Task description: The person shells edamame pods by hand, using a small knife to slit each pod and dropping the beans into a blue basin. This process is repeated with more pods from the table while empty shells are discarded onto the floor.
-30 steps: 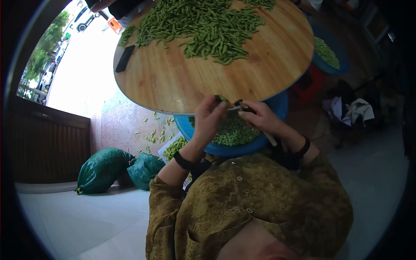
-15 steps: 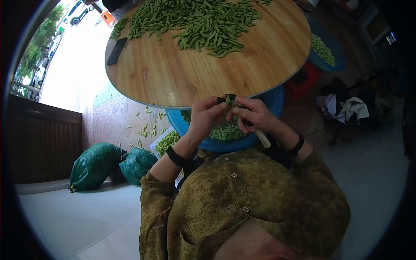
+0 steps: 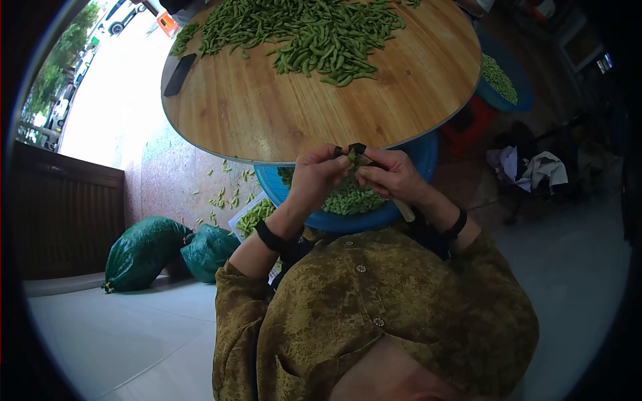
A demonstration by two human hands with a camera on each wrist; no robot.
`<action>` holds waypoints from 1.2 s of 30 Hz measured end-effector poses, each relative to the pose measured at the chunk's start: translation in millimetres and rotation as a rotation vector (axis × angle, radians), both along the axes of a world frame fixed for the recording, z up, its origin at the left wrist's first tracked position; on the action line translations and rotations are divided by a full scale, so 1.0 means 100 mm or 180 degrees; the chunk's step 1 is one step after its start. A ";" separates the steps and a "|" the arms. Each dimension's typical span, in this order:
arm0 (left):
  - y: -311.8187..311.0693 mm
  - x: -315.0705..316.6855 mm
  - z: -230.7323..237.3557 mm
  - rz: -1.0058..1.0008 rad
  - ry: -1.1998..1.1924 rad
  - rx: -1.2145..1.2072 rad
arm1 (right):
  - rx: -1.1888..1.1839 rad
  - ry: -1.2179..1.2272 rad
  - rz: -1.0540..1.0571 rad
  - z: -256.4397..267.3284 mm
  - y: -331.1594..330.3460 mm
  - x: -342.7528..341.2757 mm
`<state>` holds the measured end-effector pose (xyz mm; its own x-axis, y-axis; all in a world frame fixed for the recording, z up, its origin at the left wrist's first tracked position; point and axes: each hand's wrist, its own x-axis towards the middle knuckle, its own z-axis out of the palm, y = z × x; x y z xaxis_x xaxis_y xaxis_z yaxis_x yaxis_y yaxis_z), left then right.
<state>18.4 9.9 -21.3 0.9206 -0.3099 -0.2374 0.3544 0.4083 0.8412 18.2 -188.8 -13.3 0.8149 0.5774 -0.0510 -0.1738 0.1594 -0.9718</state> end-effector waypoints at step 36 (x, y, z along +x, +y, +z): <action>0.17 1.62 0.06 -0.0233 -0.3669 0.4588 | 0.0003 0.0719 -0.0219 -0.33 0.05 -0.10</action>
